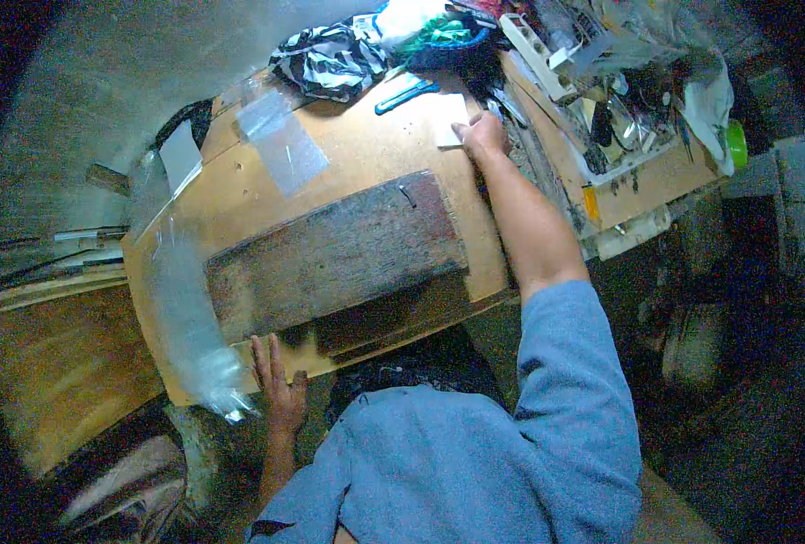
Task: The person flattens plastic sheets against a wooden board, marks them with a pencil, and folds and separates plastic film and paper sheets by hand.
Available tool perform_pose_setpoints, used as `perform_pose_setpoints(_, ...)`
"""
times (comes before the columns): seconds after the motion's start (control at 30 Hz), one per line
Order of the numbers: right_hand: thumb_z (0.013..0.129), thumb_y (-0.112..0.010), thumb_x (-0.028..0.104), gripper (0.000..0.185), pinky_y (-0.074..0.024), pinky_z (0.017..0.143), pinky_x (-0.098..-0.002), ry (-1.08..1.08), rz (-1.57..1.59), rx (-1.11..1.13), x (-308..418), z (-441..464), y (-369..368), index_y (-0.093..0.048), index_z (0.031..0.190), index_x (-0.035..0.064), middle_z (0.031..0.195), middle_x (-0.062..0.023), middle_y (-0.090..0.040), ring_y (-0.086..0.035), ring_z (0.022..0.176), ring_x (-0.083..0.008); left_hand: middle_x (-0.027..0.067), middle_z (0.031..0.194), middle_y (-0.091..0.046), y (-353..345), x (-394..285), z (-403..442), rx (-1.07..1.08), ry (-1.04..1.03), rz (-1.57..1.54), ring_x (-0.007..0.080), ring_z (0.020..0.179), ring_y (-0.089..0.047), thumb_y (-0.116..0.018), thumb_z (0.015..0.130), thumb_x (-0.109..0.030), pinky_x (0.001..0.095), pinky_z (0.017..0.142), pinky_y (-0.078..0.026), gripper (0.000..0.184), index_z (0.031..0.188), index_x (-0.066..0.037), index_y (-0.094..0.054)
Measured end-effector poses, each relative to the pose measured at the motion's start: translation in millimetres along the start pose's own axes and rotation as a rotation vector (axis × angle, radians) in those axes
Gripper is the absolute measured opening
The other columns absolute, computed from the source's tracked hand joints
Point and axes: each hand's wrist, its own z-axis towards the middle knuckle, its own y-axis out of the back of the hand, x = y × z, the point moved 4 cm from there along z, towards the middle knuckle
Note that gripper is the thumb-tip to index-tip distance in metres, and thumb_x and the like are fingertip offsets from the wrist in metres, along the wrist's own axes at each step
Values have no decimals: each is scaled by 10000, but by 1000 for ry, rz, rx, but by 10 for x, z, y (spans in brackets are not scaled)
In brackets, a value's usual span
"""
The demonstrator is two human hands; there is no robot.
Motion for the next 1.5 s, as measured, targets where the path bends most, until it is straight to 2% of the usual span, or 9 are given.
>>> perform_pose_setpoints(0.1, 716, -761, 395, 374, -470, 849, -423, -11, -22, 49, -66, 111, -74, -692, 925, 93, 986, -142, -680, -633, 977, -280, 172, 1554, -58, -9, 16, -5, -3, -7, 10, 389, 1423, -72, -374, 907, -612, 588, 1101, -59, 751, 1493, -177, -202)
perform_pose_setpoints(0.5, 780, -688, 365, 304, -498, 752, -392, 174, -72, -28, -44, 118, 38, -731, 916, 97, 896, -166, -691, -664, 831, -319, 186, 1550, -72, -2, 38, -28, -16, -16, -33, 383, 1422, -89, -395, 909, -593, 584, 1101, -64, 749, 1492, -164, -203)
perform_pose_setpoints(0.8, 762, -658, 307, 251, -506, 746, -406, 259, 184, -170, -79, 48, 153, -737, 892, 107, 872, -168, -689, -665, 820, -330, 210, 1541, -81, 61, -11, -11, -28, -34, -86, 390, 1418, -109, -370, 903, -625, 571, 1106, -81, 776, 1487, -139, -212)
perform_pose_setpoints(0.9, 748, -684, 323, 266, -511, 720, -382, 207, 316, -75, -274, 219, -17, -738, 883, 100, 847, -151, -696, -675, 777, -297, 212, 1541, -80, 72, -24, -4, -40, -45, -112, 389, 1416, -116, -362, 908, -622, 547, 1114, -97, 771, 1484, -128, -223)
perform_pose_setpoints(0.97, 826, -672, 239, 273, -489, 541, -265, 177, 257, -19, -337, 208, -55, -696, 942, -6, 735, -60, -684, -638, 544, -113, 211, 1541, -80, 72, -18, 1, -47, -54, -127, 389, 1416, -120, -359, 912, -617, 537, 1117, -106, 765, 1482, -124, -228)
perform_pose_setpoints(1.1, 750, -712, 291, 261, -522, 633, -335, 109, 312, -21, -301, 138, 31, -730, 870, 61, 787, -117, -705, -679, 646, -217, 218, 1539, -84, 76, -22, 10, -43, -86, -114, 386, 1414, -130, -368, 917, -603, 523, 1118, -120, 755, 1480, -120, -234)
perform_pose_setpoints(1.3, 828, -681, 204, 232, -501, 525, -263, -49, 519, 112, -245, -94, 142, -673, 891, -19, 725, -63, -671, -661, 605, -136, 231, 1533, -93, 102, -11, 17, -39, -108, -135, 396, 1408, -146, -389, 925, -574, 496, 1117, -154, 721, 1467, -112, -276)
perform_pose_setpoints(1.37, 868, -652, 283, 282, -409, 417, -240, -151, 553, 170, -295, -263, 177, -669, 995, 32, 725, -32, -665, -591, 535, -75, 234, 1532, -97, 100, -4, 19, -48, -130, -147, 401, 1405, -153, -394, 929, -561, 491, 1116, -162, 706, 1462, -109, -289)
perform_pose_setpoints(1.5, 863, -656, 277, 266, -407, 440, -236, -56, 451, 186, -421, -532, 352, -684, 925, 20, 686, -35, -647, -564, 516, -81, 238, 1529, -108, 127, -53, 37, -36, -137, -172, 408, 1401, -164, -401, 928, -557, 479, 1116, -173, 703, 1453, -98, -308)
